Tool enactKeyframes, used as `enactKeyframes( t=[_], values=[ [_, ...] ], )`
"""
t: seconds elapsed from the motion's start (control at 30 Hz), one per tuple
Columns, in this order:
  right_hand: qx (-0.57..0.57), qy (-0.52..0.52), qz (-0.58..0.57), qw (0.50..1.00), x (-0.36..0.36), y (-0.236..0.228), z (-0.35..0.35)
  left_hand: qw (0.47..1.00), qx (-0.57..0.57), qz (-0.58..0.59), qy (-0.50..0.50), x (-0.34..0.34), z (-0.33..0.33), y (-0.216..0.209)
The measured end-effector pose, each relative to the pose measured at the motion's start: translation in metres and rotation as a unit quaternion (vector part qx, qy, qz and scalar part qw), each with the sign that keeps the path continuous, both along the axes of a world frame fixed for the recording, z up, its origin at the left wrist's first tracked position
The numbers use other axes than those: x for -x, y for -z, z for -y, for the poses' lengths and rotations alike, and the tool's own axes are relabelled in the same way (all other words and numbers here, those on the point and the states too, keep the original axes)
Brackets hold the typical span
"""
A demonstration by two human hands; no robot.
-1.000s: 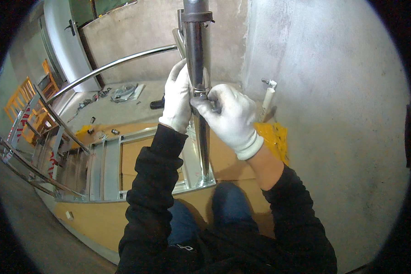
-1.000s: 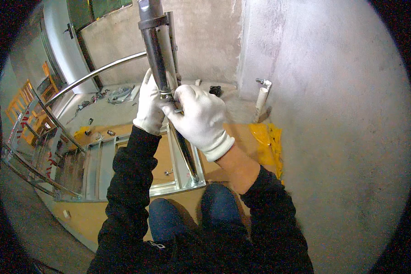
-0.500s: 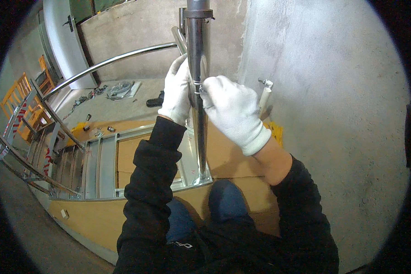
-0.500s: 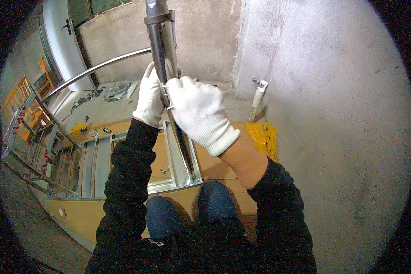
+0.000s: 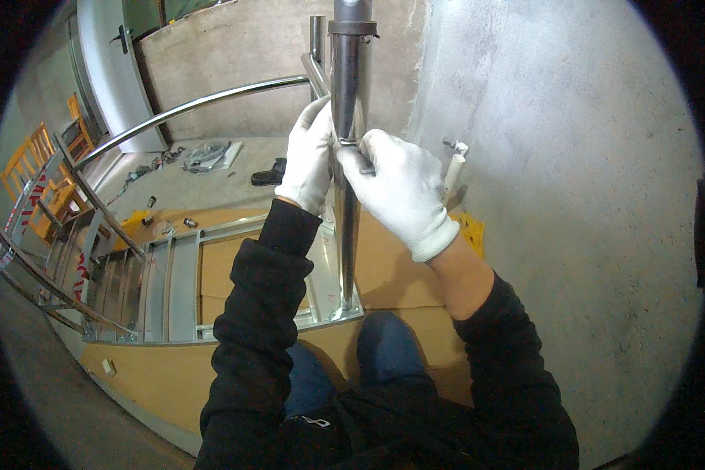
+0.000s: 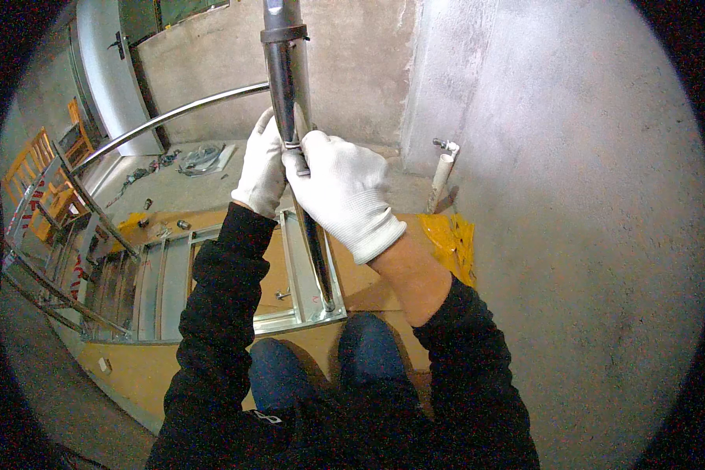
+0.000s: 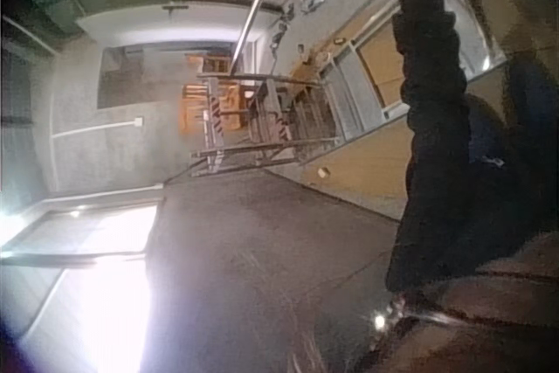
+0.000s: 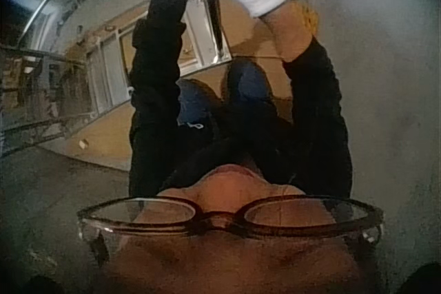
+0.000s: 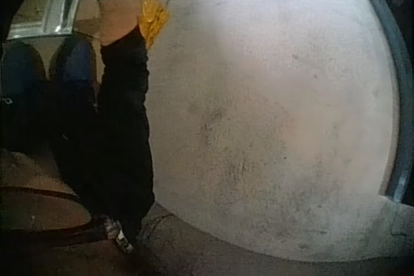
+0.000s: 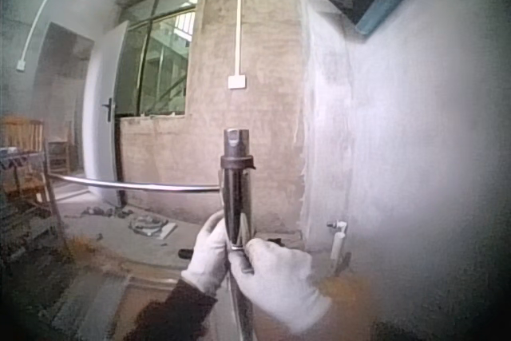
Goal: The person assembles a metal railing by tightening a clamp on a vertical post and attaching a horizontal handrail. They use an Allen key to secure the components and then fit a metal bracket to connect the handrail to the post.
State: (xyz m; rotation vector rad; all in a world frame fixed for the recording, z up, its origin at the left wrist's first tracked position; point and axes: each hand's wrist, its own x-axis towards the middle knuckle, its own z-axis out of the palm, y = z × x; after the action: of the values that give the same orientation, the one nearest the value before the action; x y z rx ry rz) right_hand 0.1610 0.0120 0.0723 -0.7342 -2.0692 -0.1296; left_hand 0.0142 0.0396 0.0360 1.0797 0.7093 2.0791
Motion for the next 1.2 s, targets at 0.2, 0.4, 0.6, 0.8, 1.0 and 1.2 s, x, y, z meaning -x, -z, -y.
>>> enactKeyframes(
  t=[0.2, 0.4, 0.6, 0.8, 1.0, 1.2],
  values=[
    [-0.048, 0.004, 0.030, 0.998, 0.002, 0.000, 0.001, 1.000, -0.005, 0.007, 0.008, -0.002, 0.001, 0.000],
    [-0.038, -0.018, 0.026, 0.999, -0.003, 0.003, 0.000, 1.000, -0.010, 0.017, 0.011, 0.005, -0.001, 0.002],
    [-0.039, -0.016, -0.005, 0.999, 0.001, 0.005, -0.004, 1.000, -0.011, 0.017, 0.005, 0.001, -0.004, 0.003],
    [-0.073, -0.007, 0.010, 0.997, 0.003, 0.005, 0.002, 1.000, -0.001, 0.015, 0.005, 0.000, 0.003, 0.000],
    [-0.032, -0.015, 0.007, 0.999, 0.000, 0.008, -0.003, 1.000, -0.011, 0.021, 0.012, -0.004, 0.006, -0.003],
    [-0.066, -0.026, -0.021, 0.997, 0.003, 0.010, -0.001, 1.000, -0.008, 0.020, 0.020, -0.006, 0.008, -0.004]
  ],
)
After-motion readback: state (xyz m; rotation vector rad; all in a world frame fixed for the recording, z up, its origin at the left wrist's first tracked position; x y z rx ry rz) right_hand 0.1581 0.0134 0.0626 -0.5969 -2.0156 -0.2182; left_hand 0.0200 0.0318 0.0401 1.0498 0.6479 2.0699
